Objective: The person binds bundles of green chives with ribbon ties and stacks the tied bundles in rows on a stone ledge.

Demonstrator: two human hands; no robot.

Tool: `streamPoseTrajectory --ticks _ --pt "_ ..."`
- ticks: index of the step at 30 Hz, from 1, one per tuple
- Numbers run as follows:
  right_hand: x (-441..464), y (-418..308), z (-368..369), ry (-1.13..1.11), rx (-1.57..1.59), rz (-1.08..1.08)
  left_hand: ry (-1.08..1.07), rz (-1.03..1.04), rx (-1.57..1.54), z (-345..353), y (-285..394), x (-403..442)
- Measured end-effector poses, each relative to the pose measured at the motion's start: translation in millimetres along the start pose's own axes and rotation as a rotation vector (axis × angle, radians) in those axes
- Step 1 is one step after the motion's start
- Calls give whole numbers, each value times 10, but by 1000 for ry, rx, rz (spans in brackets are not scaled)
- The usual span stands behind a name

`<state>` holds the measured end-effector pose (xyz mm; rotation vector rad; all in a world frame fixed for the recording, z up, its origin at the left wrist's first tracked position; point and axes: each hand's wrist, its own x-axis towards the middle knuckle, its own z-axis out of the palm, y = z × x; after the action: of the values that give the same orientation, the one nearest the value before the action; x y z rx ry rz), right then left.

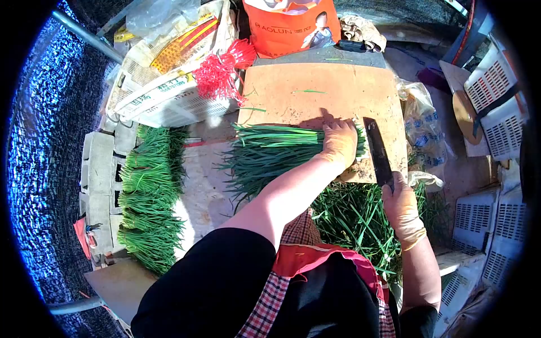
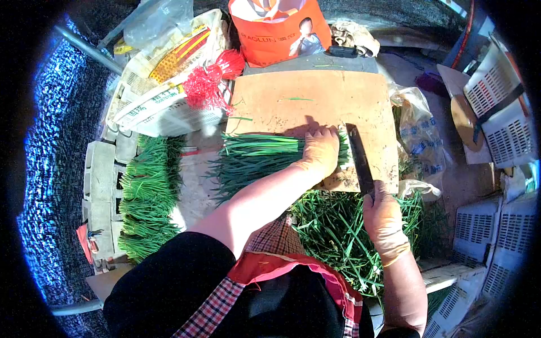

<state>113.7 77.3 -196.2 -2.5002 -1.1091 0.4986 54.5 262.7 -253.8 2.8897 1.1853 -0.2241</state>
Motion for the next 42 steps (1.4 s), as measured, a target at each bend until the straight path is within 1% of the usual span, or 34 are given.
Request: streamPoseTrajectory --ticks 1,2,4,6,7,8,10,11,13,14,15,16,17,18,19,20,21,23,24,26,27,28,29,30,31,33,35,37,39,40,41,42 --pt "-4 3 30 63 -59 -73 2 5 19 -18 -1 -10" --pt "7 -8 33 32 -34 -65 2 4 17 -36 -9 -11" --pt "7 -65 26 43 -77 -82 -73 47 0 -89 -32 -19" --pt "1 -93 51 76 -128 -137 -49 17 5 10 -11 30" --pt "-2 -124 47 74 -130 -136 -18 -13 13 48 -3 58" --pt "-9 -183 29 49 -151 -96 -66 -1 26 84 5 84" --pt "7 -298 -30 -13 -232 -46 -67 0 9 64 7 94" --pt "42 -282 -10 -13 -233 -46 -72 1 -2 62 9 93" --pt "107 -246 44 7 -212 -135 -59 -4 16 95 17 85" --pt "183 -252 39 -36 -188 -109 0 -20 -16 132 18 107" --pt "291 -267 56 -85 -173 -17 61 -35 -46 184 25 141" --pt "401 -314 24 -139 -202 -8 96 -41 -10 192 17 158" --pt "500 -356 -7 -195 -230 3 93 -41 -12 206 6 166" --pt "645 -223 147 -187 -207 -44 -5 22 -15 39 -37 103" --pt "733 -389 116 -173 -185 -92 -23 56 -23 -2 -41 77" --pt "831 -539 -28 -379 -22 249 -40 91 -31 -54 -48 49" --pt "1056 -274 251 -353 69 255 -30 93 -34 -10 -31 102" --pt "1012 -388 44 -439 -19 150 69 34 -144 262 -16 240" --pt "952 -227 93 -461 -111 93 85 53 -21 409 -16 321" --pt "580 -276 -117 -352 -117 85 99 32 6 244 1 245" --pt "502 -205 -78 -368 -124 85 92 7 31 155 12 147" --pt "456 -120 -37 -338 -117 42 -3 41 27 66 0 137" --pt "475 -82 -15 -294 -106 -5 -1 39 31 89 4 153" --pt "503 -265 -83 -337 -43 121 31 29 43 77 6 166" --pt "569 -312 -71 -335 -33 97 55 16 52 78 7 144" --pt "779 -159 145 -292 -28 -4 77 14 67 47 -2 163" --pt "900 -151 320 -210 24 -37 -91 15 -42 -7 -2 219" --pt "1020 -213 427 -263 -92 55 -100 1 -70 14 16 240" --pt "970 -143 475 -263 -123 37 -72 11 -57 43 2 233" --pt "835 -90 419 -265 -175 -105 -66 11 -57 11 -4 244" --pt "734 -61 359 -314 -108 -11 -55 24 -3 5 -8 223" --pt "591 -194 193 -357 -46 87 -50 38 50 1 -5 176"
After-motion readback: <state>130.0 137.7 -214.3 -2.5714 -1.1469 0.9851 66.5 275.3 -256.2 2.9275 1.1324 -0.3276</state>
